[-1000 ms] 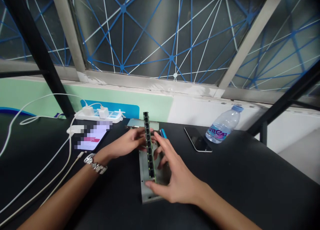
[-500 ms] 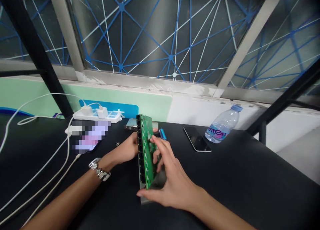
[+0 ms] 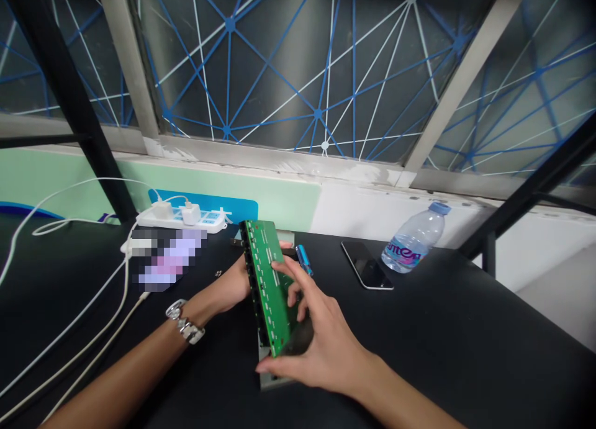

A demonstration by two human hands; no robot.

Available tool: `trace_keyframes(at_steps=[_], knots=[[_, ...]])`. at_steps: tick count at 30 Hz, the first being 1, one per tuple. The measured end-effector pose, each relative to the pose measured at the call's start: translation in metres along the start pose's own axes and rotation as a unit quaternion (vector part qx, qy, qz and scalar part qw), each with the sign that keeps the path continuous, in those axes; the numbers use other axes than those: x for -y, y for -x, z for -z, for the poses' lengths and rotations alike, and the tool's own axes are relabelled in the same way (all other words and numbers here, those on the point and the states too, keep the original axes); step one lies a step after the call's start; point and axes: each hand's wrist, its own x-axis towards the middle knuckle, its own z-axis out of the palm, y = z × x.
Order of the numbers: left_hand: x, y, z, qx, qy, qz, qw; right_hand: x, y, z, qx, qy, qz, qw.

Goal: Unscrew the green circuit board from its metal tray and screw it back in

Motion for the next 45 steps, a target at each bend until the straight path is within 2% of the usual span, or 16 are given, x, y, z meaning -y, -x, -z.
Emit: trace_keyframes(at_steps=[4, 13, 17, 20, 28, 32, 35, 38, 45], knots=[[0.001, -0.002, -0.003, 0.02, 0.055, 0.015, 0.998, -0.001, -0.002, 0.002, -0.003, 0.006, 0.022, 1.0], [0.002, -0.003, -0.005, -0.012, 0.031, 0.023, 0.999, 0.003, -0.001, 0.004, -0.021, 0.033, 0.03, 0.999], [-0.008, 0.0, -0.001, -0.036, -0.023, -0.007, 0.999, 0.004, -0.003, 0.009, -0.029, 0.015, 0.03, 0.999], [-0.019, 0.001, 0.005, -0.034, -0.037, -0.017, 0.999, 0.004, -0.005, 0.016, -0.028, -0.015, 0.034, 0.999], [-0.029, -0.005, 0.024, -0.017, -0.132, -0.04, 0.99, -0.006, -0.009, 0.025, -0.032, -0.064, -0.047, 0.996], [-0.029, -0.004, 0.024, -0.019, -0.159, -0.046, 0.986, -0.018, -0.016, 0.024, -0.033, -0.156, -0.104, 0.982], [-0.028, -0.003, 0.024, -0.003, -0.139, -0.041, 0.989, -0.023, -0.02, 0.023, -0.034, -0.2, -0.132, 0.97], [-0.027, -0.003, 0.025, 0.015, -0.098, -0.027, 0.995, -0.022, -0.021, 0.021, -0.027, -0.211, -0.128, 0.969], [-0.025, -0.003, 0.009, 0.005, -0.012, -0.06, 0.998, -0.017, -0.019, 0.015, -0.024, -0.161, -0.122, 0.979]])
